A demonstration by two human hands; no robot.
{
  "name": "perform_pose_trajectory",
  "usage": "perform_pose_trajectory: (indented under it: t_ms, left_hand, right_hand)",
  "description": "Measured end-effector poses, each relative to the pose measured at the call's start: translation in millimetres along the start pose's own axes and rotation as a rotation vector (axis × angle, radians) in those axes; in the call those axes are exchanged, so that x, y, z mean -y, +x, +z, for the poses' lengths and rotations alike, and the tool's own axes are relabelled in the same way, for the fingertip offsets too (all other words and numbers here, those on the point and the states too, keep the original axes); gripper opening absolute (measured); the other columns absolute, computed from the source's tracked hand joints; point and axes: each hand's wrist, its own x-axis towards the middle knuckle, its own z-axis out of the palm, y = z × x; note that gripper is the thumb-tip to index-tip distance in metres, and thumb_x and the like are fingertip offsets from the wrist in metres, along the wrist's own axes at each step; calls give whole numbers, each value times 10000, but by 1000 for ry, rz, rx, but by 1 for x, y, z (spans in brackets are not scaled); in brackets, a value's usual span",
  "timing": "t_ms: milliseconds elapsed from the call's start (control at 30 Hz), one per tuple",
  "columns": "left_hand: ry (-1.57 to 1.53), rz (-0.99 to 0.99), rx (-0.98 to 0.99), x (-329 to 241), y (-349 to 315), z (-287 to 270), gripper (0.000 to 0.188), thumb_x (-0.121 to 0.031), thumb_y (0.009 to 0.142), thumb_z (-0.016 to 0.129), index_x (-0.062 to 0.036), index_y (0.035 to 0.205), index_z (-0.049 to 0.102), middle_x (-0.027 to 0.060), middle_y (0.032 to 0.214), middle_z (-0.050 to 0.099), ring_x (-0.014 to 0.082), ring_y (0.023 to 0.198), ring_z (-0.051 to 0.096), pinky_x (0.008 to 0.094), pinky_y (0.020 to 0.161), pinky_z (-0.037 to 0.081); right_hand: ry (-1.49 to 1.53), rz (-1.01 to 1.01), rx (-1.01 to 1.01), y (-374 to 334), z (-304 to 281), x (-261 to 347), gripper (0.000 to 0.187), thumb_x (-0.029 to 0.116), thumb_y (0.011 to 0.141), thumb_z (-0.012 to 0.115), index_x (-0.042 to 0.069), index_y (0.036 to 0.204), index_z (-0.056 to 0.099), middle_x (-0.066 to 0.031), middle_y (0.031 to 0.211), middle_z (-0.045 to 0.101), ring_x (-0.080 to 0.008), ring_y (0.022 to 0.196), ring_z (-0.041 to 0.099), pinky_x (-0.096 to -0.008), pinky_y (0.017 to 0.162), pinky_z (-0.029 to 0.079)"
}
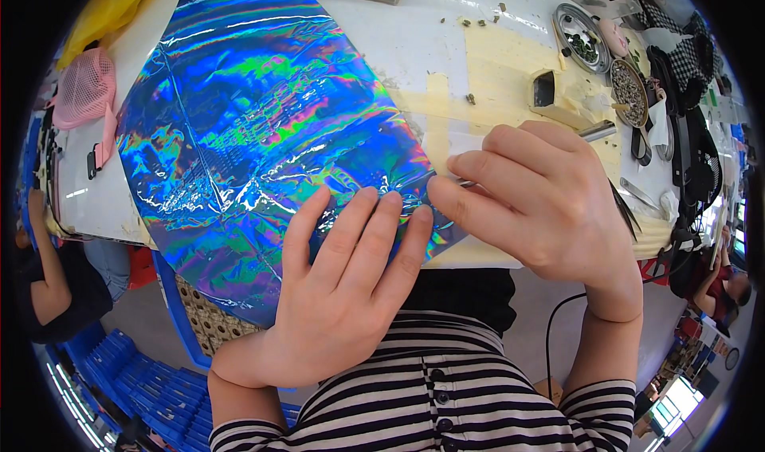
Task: Marking lines on iridescent holographic sheets using a pen on a workbench.
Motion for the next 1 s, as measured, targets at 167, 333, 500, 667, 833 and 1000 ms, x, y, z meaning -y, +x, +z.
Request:
perform_pose_trajectory:
  t_ms: [167,333,500,667,833,1000]
  left_hand:
    - [-2,-4,4,0,-1,-1,412,-161,842,563,-44,1219,681,152,1217,611,280,1198,569,551,1063,406]
    - [-1,-2,-5,0,-1,0,411,-159,845,562,-43,1222,680,150,1220,609,278,1208,562,549,1062,406]
    - [-12,-1,11,0,-1,0,468,-123,797,579,-50,1250,673,150,1263,583,291,1235,538,554,1080,379]
    - [-19,-3,51,0,-6,-2,580,-46,709,613,-35,1286,663,166,1352,534,327,1292,493,569,1113,342]
    - [-42,25,-11,-4,-3,3,446,-25,781,608,75,1212,665,246,1318,587,409,1257,545,568,1053,442]
    - [-55,4,-1,-13,3,1,399,-61,838,603,88,1202,669,271,1293,609,437,1232,572,561,1015,484]
  right_hand:
    - [6,9,7,1,-2,1,266,195,728,647,84,968,682,-18,879,631,-181,723,580,-310,586,450]
    - [16,15,-1,1,-1,1,272,196,727,645,81,970,684,-17,880,634,-181,724,581,-311,583,448]
    - [5,39,30,1,-4,2,272,187,726,653,77,972,691,-30,886,653,-182,729,597,-313,585,451]
    - [142,290,-35,-5,-13,13,217,59,738,728,51,952,695,-60,821,661,-210,668,621,-326,559,462]
    - [294,539,-140,-20,-3,44,336,-32,713,688,23,1043,659,-97,868,649,-230,650,622,-342,573,512]
    - [250,538,-235,-29,14,60,408,-37,701,707,-35,1108,677,-160,1043,712,-211,639,624,-317,568,525]
